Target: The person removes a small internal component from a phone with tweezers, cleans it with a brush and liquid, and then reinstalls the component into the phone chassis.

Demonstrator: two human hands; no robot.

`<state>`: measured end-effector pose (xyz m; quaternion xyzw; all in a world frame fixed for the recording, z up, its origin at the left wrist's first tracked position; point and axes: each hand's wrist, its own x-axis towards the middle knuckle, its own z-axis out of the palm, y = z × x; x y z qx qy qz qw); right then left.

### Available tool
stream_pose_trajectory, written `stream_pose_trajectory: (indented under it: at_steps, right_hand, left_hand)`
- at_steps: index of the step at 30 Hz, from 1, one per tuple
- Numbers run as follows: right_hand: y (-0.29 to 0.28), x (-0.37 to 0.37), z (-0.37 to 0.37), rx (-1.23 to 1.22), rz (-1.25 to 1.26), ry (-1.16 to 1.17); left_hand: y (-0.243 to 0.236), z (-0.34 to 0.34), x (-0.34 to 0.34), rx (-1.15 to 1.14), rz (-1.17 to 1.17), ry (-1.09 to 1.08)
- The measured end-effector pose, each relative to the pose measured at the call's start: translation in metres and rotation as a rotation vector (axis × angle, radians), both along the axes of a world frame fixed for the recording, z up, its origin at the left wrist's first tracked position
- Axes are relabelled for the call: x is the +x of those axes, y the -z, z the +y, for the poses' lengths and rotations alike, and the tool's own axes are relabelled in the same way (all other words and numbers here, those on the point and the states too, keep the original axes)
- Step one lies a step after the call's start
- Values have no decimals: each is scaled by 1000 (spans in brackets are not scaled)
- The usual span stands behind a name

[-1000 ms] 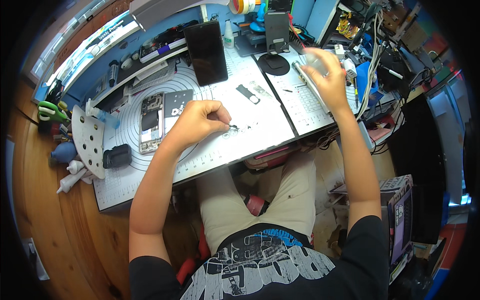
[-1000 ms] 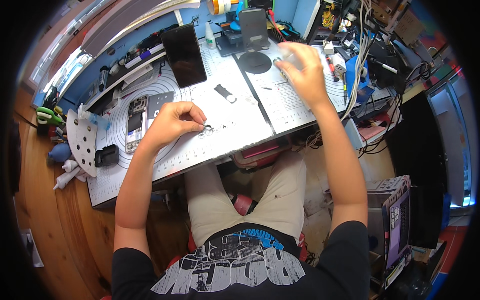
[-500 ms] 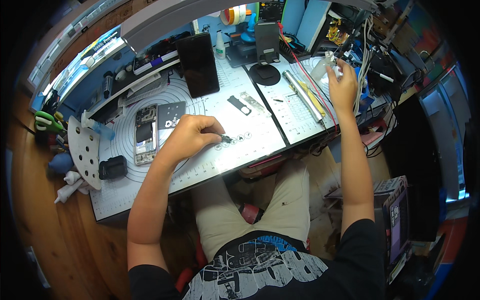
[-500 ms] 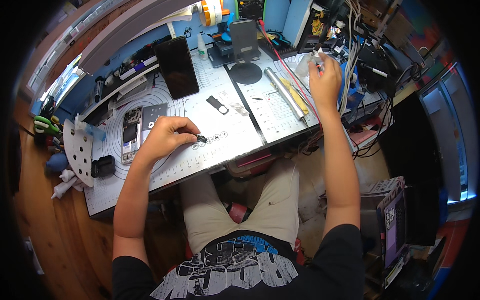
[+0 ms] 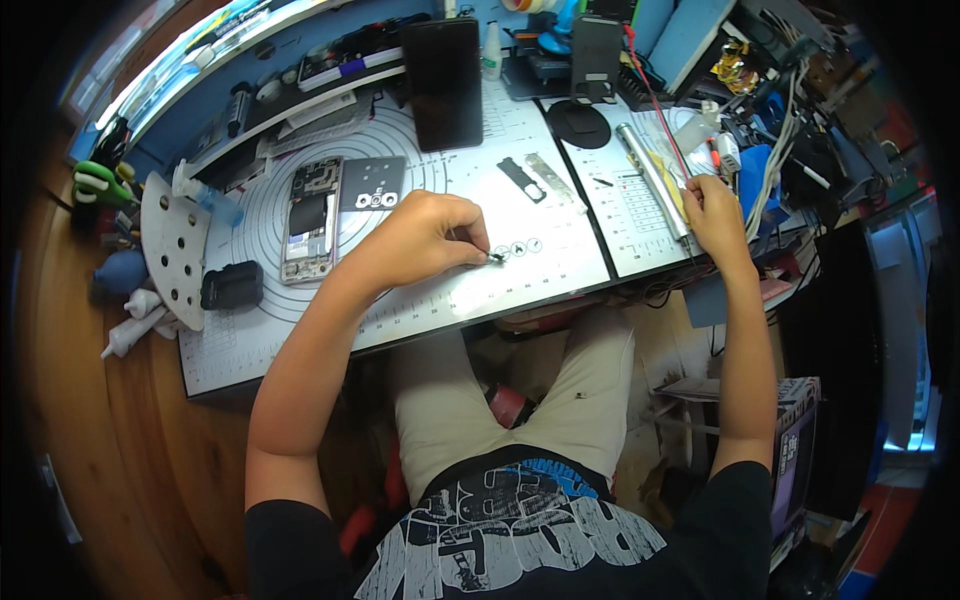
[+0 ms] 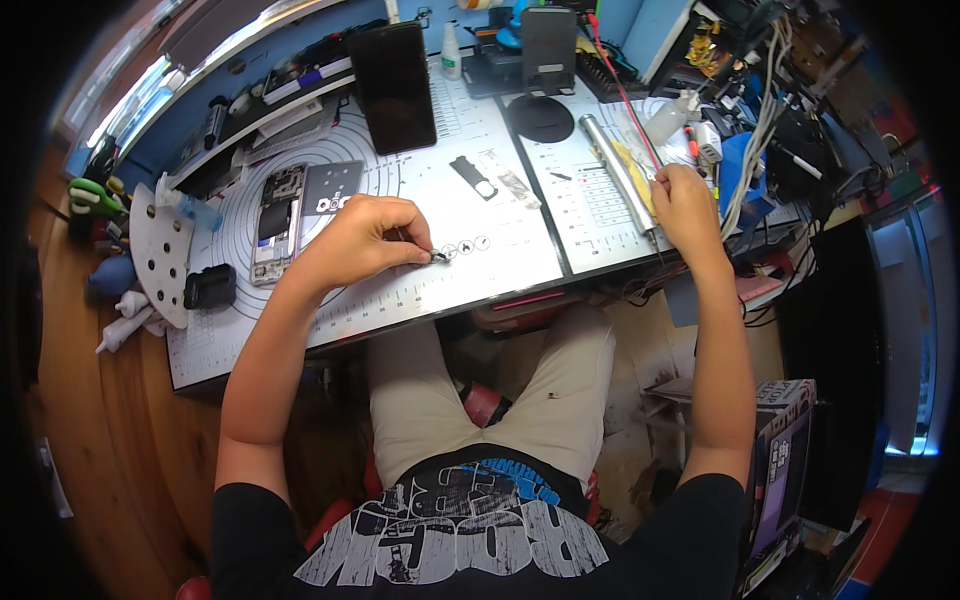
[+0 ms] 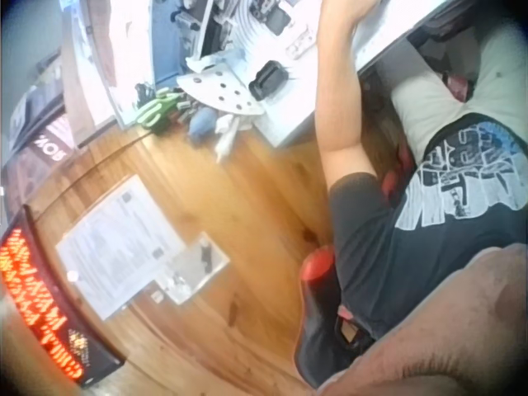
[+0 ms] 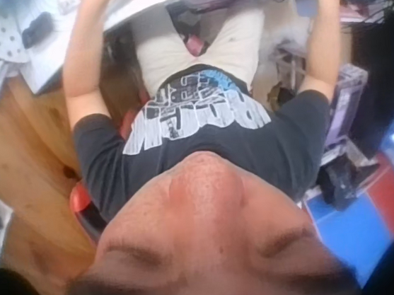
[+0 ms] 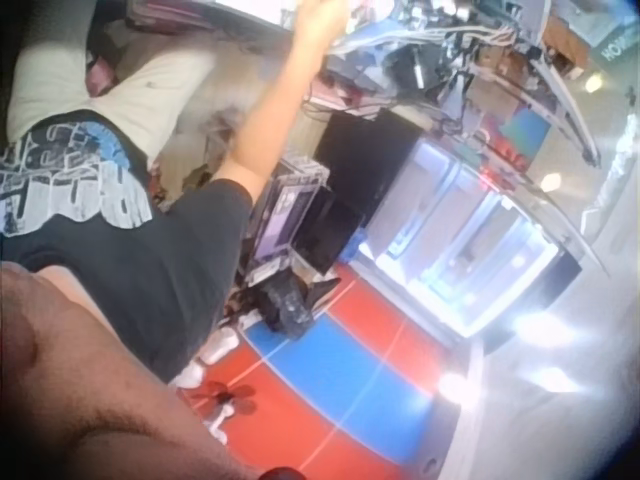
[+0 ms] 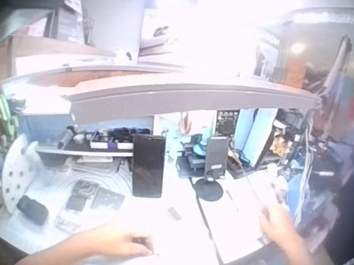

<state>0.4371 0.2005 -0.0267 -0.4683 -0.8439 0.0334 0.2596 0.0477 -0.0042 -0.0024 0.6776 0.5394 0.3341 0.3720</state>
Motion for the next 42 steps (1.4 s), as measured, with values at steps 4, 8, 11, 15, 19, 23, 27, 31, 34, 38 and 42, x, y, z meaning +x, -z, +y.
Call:
stream_pose_trajectory:
  at_steps: [4, 8, 11, 15, 19, 23, 27, 31, 34, 38, 42]
  right_hand:
    - [-10, -4, 3, -135, 19, 19]
    - [-14, -13, 1, -83, 15, 8]
    - [-18, -16, -6, -53, -3, 44]
    - [-17, -1, 5, -92, -55, -14]
    - [-18, -4, 10, -111, -65, -11]
    - [-19, -13, 8, 23, -168, -65]
    - [-18, -1, -1, 51, 75, -98]
    - [-12, -1, -13, 59, 290, -108]
    - [-3, 6, -11, -23, 496, -75]
    - [-9, 1, -15, -256, 857, -131]
    - [-21, -28, -63, -422, 759, -268]
  left_hand:
    - [1, 0, -1, 86, 100, 67]
    - [4, 0, -3, 184, 115, 93]
    - [4, 1, -2, 193, 121, 111]
    - [1, 0, 1, 162, 72, 137]
    - [6, 1, 5, 164, 29, 144]
    - [9, 1, 5, 251, 114, 166]
    - [14, 5, 6, 213, 90, 155]
    - [14, 4, 5, 210, 89, 150]
    - [16, 5, 5, 230, 88, 151]
    - [14, 6, 6, 243, 90, 175]
    - [14, 5, 3, 233, 83, 195]
